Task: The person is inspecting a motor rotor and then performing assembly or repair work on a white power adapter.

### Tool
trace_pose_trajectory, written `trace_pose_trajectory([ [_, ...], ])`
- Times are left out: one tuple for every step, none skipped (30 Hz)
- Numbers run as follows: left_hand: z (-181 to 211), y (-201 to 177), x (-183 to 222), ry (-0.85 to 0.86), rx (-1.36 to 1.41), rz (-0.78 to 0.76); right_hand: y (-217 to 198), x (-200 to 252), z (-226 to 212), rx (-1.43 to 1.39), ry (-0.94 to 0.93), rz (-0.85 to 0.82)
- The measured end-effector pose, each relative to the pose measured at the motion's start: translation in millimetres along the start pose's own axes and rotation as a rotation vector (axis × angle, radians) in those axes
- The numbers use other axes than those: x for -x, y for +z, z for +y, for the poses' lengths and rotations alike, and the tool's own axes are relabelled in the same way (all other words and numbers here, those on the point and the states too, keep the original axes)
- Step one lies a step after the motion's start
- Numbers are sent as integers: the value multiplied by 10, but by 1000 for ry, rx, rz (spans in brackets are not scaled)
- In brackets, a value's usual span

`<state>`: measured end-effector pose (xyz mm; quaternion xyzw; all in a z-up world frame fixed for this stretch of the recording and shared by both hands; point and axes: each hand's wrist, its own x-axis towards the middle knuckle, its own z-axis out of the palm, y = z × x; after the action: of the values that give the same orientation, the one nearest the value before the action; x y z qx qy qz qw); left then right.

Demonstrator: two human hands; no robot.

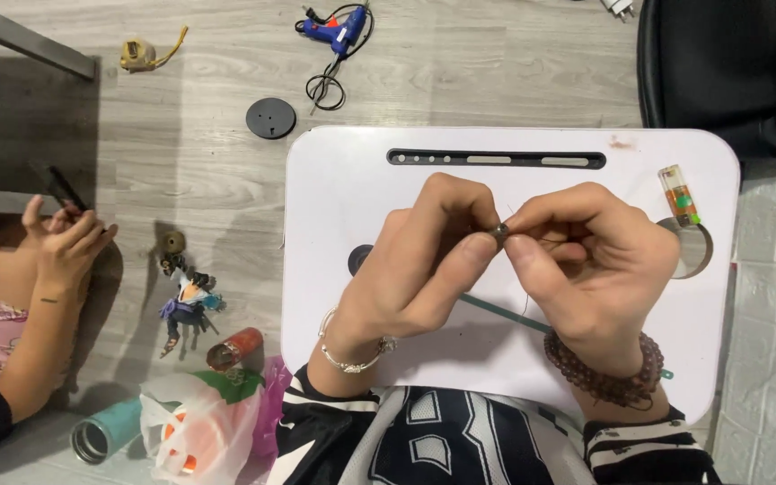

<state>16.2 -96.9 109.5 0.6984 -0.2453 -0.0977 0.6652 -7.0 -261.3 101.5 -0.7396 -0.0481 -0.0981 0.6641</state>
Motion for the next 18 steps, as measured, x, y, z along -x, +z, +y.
trace_pose_trajectory([
  [27,5,0,-2,-3,-5,4,3,-9,-4,1,5],
  [53,11,-3,-10,47,-7,4,2,-19,5,-3,1],
  [81,16,-7,-18,97,-8,7,0,-30,13,-8,-4],
  [81,20,-7,-17,96,-12,6,2,-43,13,-9,0],
  [83,24,-8,-6,154,-22,7,4,-57,15,-3,-6],
  [86,31,-6,5,213,-29,4,5,-73,18,3,-15],
  [78,33,-10,7,212,-31,6,5,-76,18,1,-13],
  [73,34,-8,-5,247,-39,12,5,-81,20,2,-4],
  [71,33,-7,-17,282,-48,18,5,-90,21,3,6],
  [70,35,-11,-11,276,-50,19,2,-80,19,-4,9],
  [71,37,-14,-38,331,-61,21,-1,-71,21,-8,20],
  [76,48,4,-72,392,-69,22,19,-70,25,-3,30],
  [72,43,7,-73,392,-70,23,16,-63,24,-2,31],
  [65,43,9,-75,420,-85,21,14,-53,15,-25,27],
  [56,42,10,-76,449,-100,18,11,-41,7,-48,23],
  [66,36,7,-80,450,-101,17,4,-44,6,-45,25],
  [76,30,4,-70,429,-108,16,-2,-47,-24,-46,7],
  [88,27,6,-61,409,-116,15,-2,-50,-54,-45,-9],
])
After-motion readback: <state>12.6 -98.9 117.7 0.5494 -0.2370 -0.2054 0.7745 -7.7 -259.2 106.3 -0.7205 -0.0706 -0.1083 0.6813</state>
